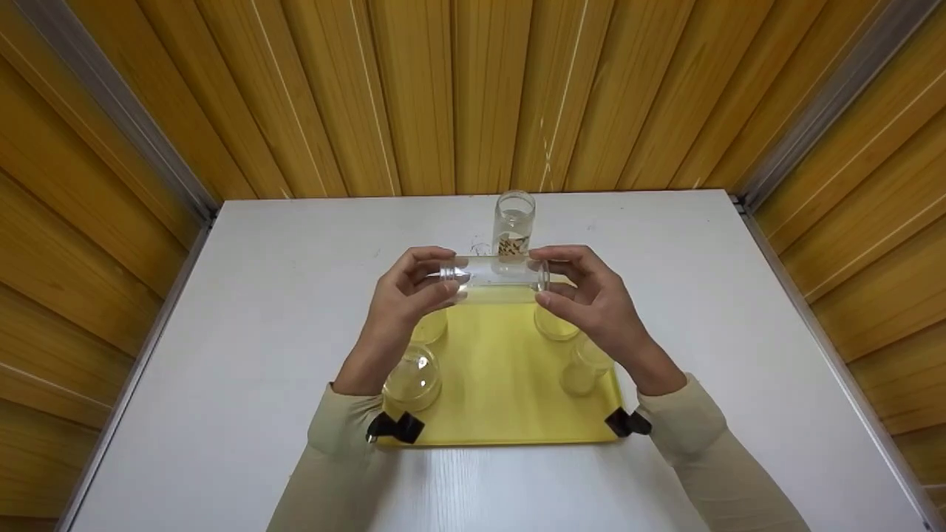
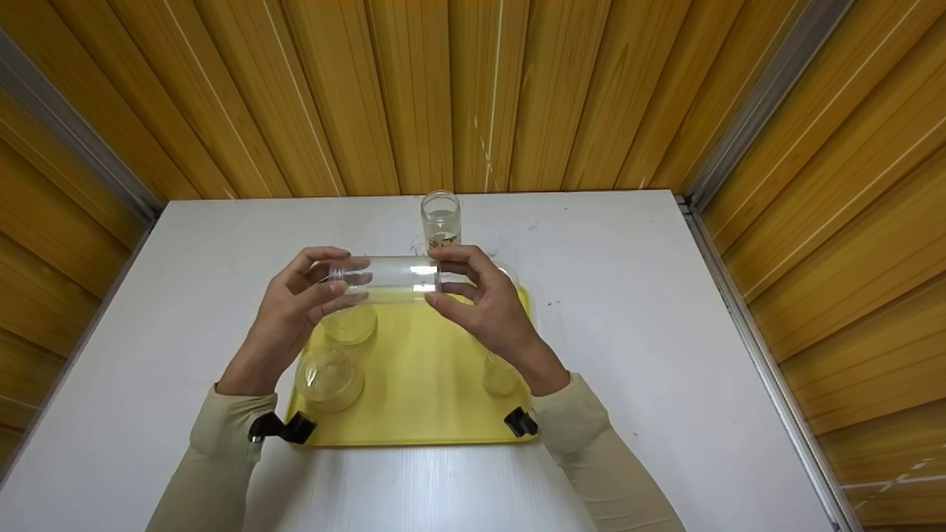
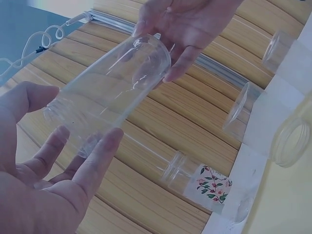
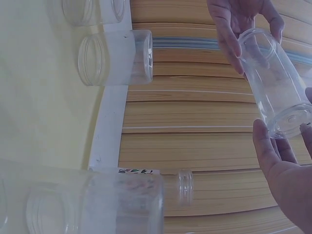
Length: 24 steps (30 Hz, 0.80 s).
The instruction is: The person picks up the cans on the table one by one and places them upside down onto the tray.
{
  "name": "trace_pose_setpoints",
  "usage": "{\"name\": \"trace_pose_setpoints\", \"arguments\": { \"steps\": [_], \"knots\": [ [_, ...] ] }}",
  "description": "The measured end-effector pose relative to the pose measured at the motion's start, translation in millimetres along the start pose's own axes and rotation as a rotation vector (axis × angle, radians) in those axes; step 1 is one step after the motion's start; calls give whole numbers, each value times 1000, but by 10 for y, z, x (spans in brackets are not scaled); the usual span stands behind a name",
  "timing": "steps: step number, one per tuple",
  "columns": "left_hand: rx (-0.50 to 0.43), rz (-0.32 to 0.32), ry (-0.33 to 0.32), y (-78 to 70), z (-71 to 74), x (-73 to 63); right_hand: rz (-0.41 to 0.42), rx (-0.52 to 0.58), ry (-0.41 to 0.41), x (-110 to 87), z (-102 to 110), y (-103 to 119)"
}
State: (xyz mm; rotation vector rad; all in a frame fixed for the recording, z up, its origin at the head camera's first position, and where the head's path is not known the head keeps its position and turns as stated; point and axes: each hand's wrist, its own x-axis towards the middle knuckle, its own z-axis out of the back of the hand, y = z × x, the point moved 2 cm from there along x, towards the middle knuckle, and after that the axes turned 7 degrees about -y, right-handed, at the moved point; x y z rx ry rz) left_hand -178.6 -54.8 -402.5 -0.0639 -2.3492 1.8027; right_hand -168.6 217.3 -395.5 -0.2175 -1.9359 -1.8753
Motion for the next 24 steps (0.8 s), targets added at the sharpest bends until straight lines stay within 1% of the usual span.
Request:
{"name": "trace_pose_setpoints", "arguments": {
  "steps": [9, 13, 18, 24],
  "knots": [
    [39, -11, 24, -15, 22, 3, -16, -15, -8, 2, 0, -3],
    [52, -31, 19, -7, 63, 11, -13, -19, 0, -2, 9, 6],
    [90, -78, -30, 2, 177, 13, -1, -32, 5, -11, 39, 14],
    [172, -136, -127, 13, 361, 23, 7, -67, -4, -10, 104, 32]
  ]
}}
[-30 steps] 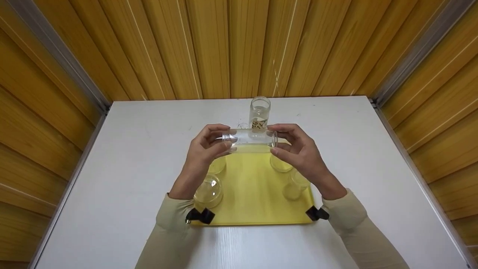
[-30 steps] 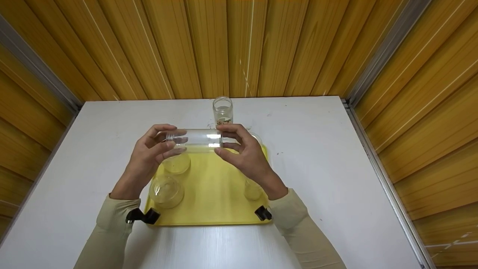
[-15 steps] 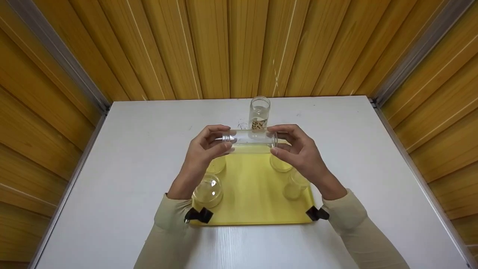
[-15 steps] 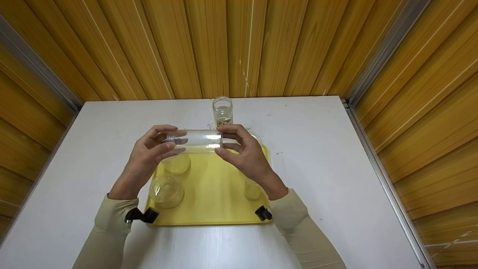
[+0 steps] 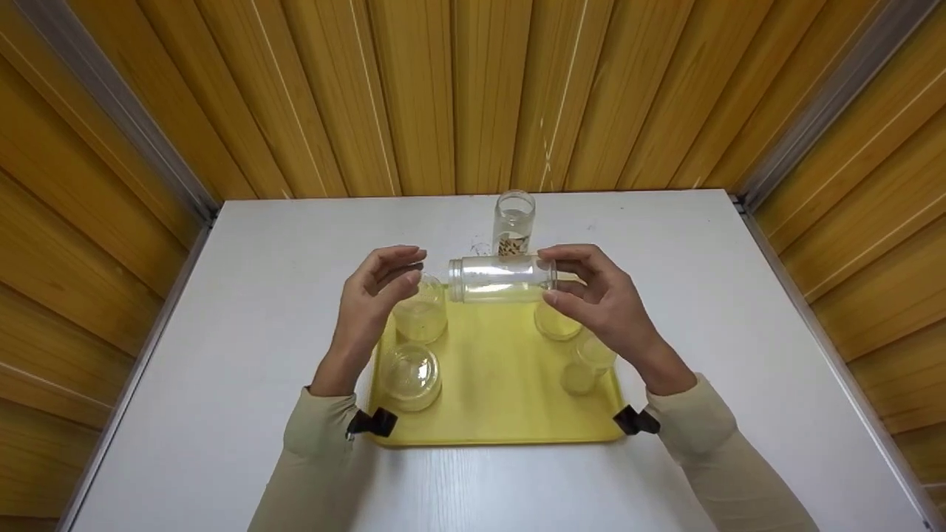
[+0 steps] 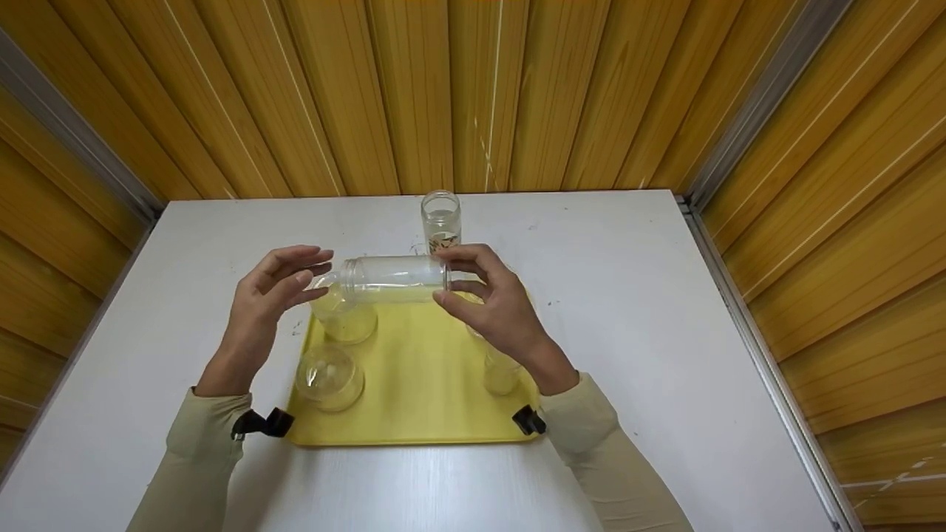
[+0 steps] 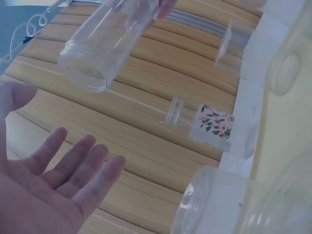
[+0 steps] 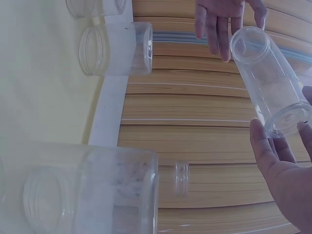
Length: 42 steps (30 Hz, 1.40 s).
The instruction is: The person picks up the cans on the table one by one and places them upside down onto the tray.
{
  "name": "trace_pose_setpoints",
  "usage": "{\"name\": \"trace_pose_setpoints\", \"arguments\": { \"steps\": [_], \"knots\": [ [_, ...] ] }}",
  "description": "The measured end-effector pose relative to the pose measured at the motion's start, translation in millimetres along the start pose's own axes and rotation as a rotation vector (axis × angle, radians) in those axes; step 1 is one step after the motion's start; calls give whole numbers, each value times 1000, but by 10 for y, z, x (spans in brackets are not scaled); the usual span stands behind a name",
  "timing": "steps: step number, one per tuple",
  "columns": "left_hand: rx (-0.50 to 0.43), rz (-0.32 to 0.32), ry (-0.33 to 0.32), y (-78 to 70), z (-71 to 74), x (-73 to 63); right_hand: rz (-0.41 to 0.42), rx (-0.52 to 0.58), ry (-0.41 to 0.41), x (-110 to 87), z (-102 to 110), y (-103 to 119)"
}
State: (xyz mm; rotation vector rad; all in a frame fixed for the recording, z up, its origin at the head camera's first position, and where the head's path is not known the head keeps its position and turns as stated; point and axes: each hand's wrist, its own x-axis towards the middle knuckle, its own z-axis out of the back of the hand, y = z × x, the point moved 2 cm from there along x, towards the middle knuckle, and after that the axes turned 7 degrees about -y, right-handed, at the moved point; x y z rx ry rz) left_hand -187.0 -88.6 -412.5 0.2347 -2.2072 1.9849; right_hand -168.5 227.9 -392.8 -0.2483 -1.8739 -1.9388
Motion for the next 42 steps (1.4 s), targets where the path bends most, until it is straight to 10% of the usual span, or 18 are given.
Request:
{"name": "trace_pose_setpoints", "arguments": {
  "steps": [20, 42],
  "knots": [
    [454, 6, -216, 340, 492, 213, 63, -251, 26, 62, 56, 100],
    [826, 142, -100, 804, 692, 363, 286, -676, 209, 78, -164, 252]
  ]
}}
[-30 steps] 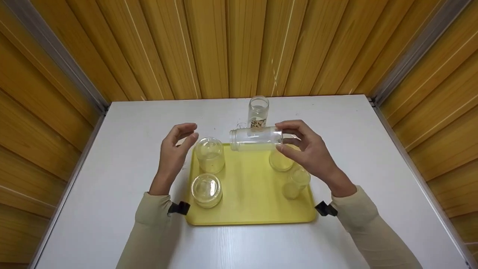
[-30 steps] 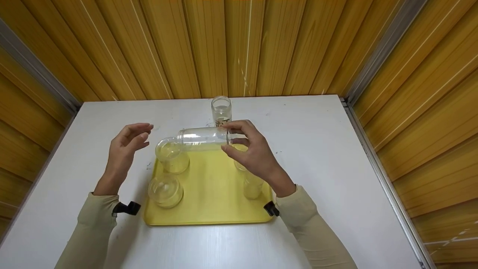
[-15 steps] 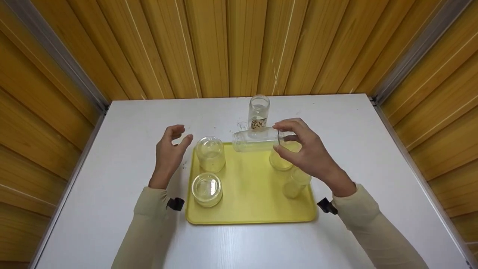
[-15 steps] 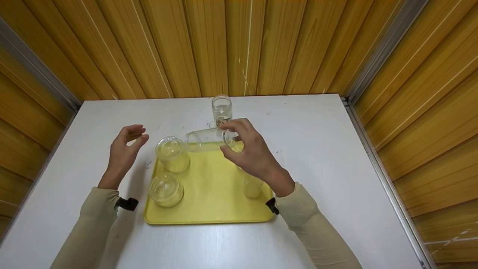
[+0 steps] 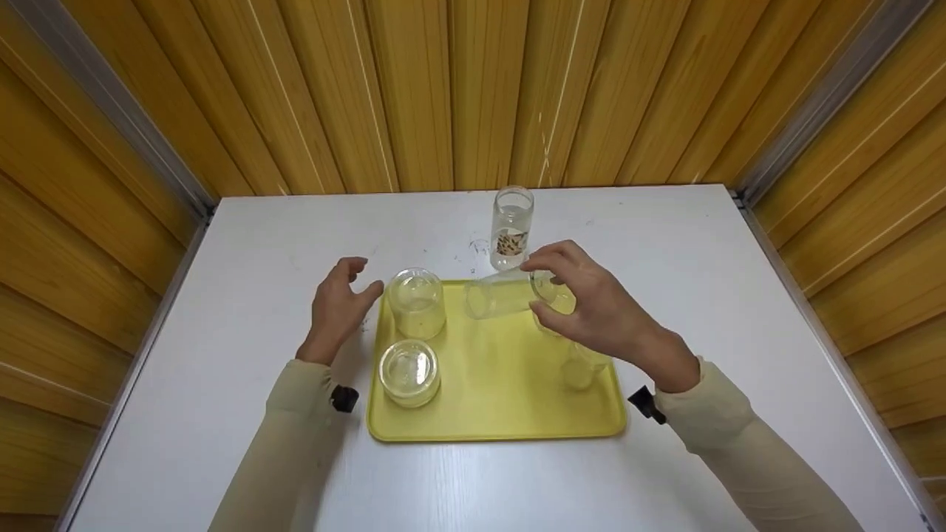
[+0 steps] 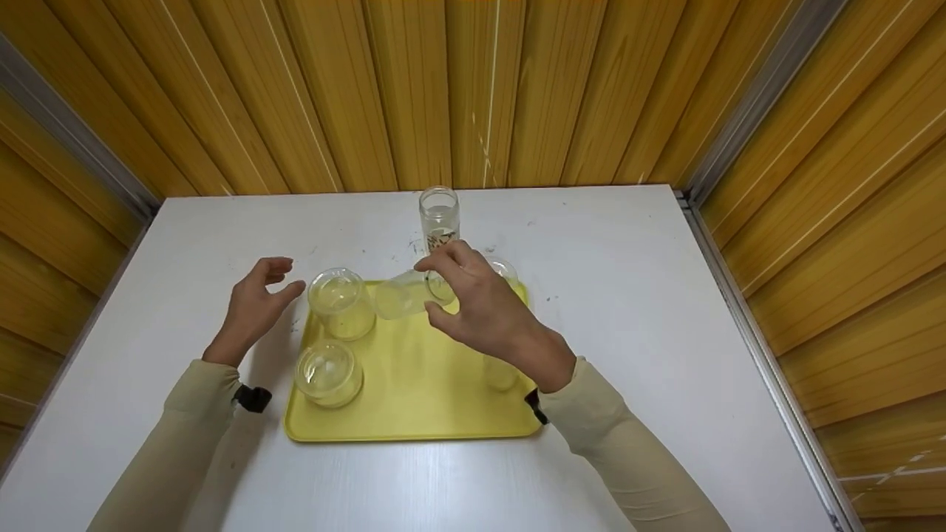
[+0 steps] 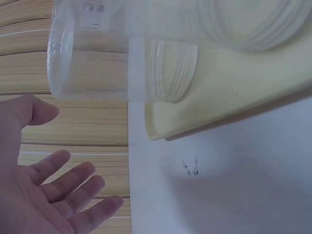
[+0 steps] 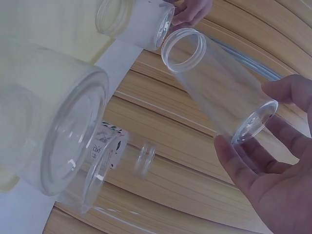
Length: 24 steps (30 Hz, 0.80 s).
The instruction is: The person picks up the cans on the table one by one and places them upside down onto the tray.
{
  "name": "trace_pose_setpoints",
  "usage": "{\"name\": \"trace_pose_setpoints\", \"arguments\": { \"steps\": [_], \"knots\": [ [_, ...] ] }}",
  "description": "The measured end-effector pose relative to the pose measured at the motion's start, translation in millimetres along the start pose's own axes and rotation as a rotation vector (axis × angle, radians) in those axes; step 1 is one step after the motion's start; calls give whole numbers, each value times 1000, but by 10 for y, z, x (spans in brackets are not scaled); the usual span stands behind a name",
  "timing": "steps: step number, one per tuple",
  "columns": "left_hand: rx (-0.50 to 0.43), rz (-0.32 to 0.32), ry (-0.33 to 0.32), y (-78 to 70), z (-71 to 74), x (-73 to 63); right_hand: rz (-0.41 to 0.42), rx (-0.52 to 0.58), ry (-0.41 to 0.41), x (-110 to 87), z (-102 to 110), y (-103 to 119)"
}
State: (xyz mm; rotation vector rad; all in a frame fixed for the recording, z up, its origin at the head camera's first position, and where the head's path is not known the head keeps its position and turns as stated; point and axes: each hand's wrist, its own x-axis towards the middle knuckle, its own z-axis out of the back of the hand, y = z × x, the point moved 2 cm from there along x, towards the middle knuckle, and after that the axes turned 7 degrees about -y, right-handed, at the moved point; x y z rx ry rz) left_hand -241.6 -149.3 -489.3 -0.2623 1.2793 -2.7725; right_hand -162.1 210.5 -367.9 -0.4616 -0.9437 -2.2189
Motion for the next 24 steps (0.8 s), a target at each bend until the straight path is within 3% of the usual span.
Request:
{"name": "trace_pose_setpoints", "arguments": {
  "steps": [5, 18, 24],
  "knots": [
    [62, -1, 55, 82, -58, 30, 27, -66, 43, -11, -21, 49],
    [336, -112, 104, 193, -193, 23, 57, -127, 158, -24, -41, 141],
    [394, -154, 124, 230, -259, 38, 75, -147, 200, -63, -58, 160]
  ]
}}
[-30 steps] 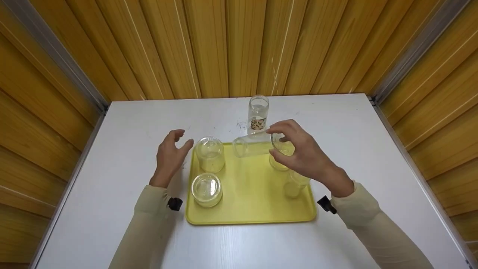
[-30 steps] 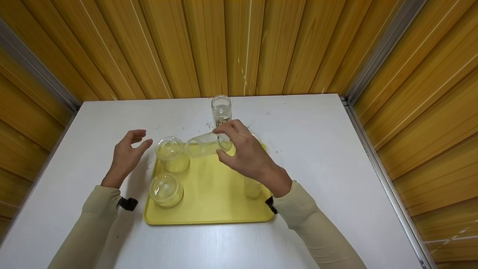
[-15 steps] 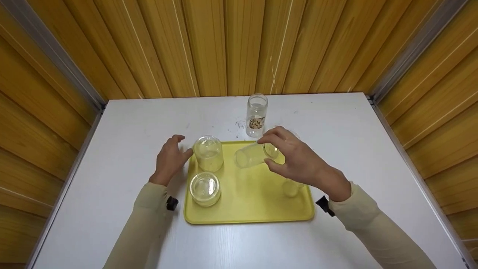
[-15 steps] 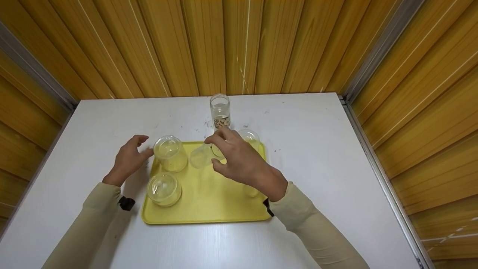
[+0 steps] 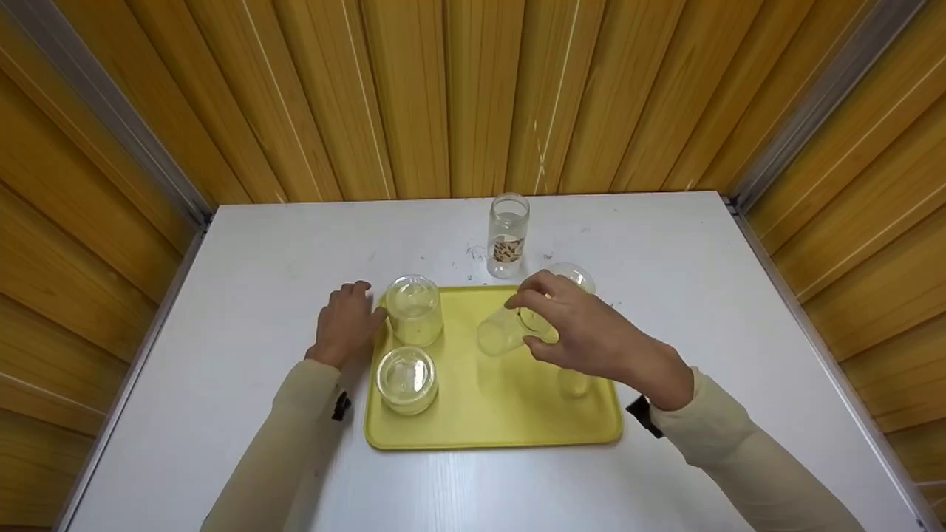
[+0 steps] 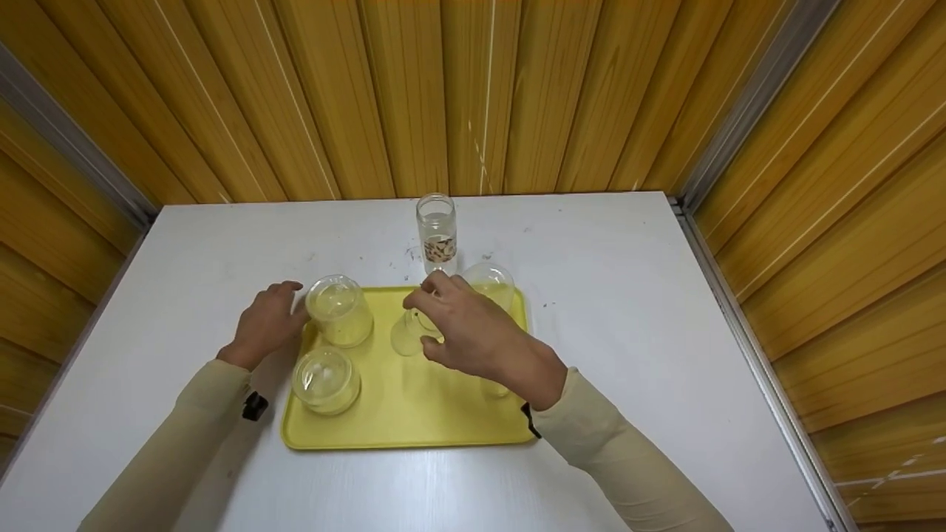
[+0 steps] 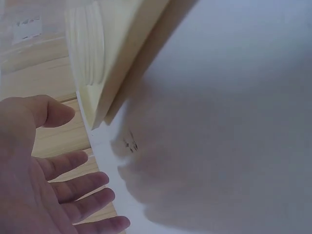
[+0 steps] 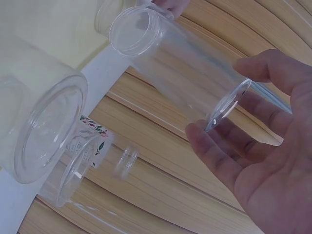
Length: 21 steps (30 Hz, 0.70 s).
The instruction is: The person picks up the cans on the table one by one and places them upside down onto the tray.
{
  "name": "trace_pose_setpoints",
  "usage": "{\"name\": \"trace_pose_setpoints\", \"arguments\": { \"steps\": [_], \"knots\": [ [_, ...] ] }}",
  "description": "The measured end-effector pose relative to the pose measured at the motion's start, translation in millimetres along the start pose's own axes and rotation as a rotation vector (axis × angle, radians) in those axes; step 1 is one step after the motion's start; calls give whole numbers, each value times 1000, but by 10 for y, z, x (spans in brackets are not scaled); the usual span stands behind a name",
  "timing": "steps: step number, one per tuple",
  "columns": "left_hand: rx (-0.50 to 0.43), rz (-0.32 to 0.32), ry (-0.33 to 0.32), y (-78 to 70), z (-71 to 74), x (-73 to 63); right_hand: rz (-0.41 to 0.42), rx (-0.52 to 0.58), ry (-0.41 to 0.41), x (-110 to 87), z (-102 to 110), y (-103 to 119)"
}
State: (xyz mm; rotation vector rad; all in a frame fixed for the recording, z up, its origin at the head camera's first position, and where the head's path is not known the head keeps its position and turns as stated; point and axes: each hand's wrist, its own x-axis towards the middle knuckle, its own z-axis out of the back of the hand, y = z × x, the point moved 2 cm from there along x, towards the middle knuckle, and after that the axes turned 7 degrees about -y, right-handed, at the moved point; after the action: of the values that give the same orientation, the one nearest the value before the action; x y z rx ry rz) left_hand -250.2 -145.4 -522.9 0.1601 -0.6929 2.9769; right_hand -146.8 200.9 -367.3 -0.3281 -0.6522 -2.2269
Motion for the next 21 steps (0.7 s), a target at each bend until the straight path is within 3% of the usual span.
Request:
{"name": "trace_pose_setpoints", "arguments": {
  "steps": [13, 21],
  "knots": [
    [54, -17, 38, 36, -38, -4, -4, 7, 103, -17, -81, 34],
    [93, -58, 57, 27, -51, -7, -32, -12, 176, -28, -126, 76]
  ]
}}
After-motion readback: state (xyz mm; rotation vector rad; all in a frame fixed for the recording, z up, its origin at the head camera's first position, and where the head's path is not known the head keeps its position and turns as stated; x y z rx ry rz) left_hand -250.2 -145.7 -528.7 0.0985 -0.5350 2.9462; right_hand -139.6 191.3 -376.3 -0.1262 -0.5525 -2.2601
